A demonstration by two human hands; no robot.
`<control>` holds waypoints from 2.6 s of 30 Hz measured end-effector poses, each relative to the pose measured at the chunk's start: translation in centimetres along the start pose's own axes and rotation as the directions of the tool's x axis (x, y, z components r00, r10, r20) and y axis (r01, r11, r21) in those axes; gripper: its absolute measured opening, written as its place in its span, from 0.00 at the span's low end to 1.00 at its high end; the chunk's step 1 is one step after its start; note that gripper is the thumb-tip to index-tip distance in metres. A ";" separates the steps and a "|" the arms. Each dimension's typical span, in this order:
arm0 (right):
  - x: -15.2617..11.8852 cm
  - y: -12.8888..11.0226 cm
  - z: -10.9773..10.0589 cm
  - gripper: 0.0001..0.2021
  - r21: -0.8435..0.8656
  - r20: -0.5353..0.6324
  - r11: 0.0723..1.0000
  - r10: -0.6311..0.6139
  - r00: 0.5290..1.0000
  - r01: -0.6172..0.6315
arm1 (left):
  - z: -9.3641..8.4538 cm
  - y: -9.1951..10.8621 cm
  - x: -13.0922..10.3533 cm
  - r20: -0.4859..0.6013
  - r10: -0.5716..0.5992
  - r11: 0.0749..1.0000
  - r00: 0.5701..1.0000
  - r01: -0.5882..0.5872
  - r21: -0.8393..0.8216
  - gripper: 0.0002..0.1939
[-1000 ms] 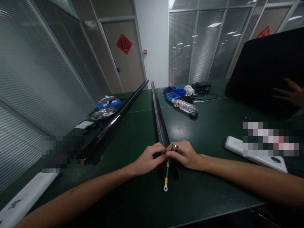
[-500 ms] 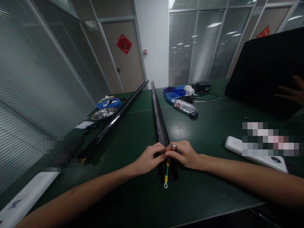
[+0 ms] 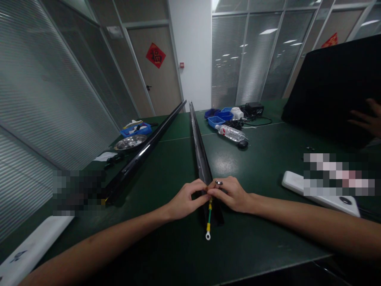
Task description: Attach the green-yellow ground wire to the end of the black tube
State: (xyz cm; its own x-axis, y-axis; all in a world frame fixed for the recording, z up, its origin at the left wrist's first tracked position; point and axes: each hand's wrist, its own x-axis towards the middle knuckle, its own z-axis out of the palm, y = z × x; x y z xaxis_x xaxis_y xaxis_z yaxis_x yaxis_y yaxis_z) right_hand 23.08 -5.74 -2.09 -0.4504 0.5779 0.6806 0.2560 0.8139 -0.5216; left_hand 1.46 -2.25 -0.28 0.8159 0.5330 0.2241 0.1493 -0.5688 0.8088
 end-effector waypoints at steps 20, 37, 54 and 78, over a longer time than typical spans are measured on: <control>0.1 0.0 0.0 0.14 -0.002 -0.007 1.000 0.014 1.000 -0.014 | 0.2 -0.2 0.0 -0.010 -0.009 1.000 1.000 0.009 0.014 0.08; 0.0 -0.2 -0.1 0.15 -0.015 -0.002 1.000 0.020 1.000 -0.020 | 0.1 -0.4 0.0 -0.020 0.009 1.000 1.000 -0.009 0.006 0.08; 0.1 -0.2 0.0 0.15 -0.022 -0.037 1.000 -0.002 0.999 0.001 | 0.0 -0.4 0.0 -0.002 -0.011 1.000 1.000 0.011 0.018 0.10; -0.2 -0.1 -0.1 0.15 -0.023 0.011 1.000 0.015 1.000 -0.015 | 0.0 0.0 0.0 -0.011 -0.002 1.000 1.000 0.002 0.013 0.09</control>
State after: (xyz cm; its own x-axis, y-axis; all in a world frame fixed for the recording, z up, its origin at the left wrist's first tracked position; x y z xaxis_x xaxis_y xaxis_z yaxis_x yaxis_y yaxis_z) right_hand 23.25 -5.92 -2.15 -0.4557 0.5896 0.6669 0.2819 0.8062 -0.5201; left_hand 1.47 -2.27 -0.31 0.8094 0.5410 0.2284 0.1583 -0.5756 0.8022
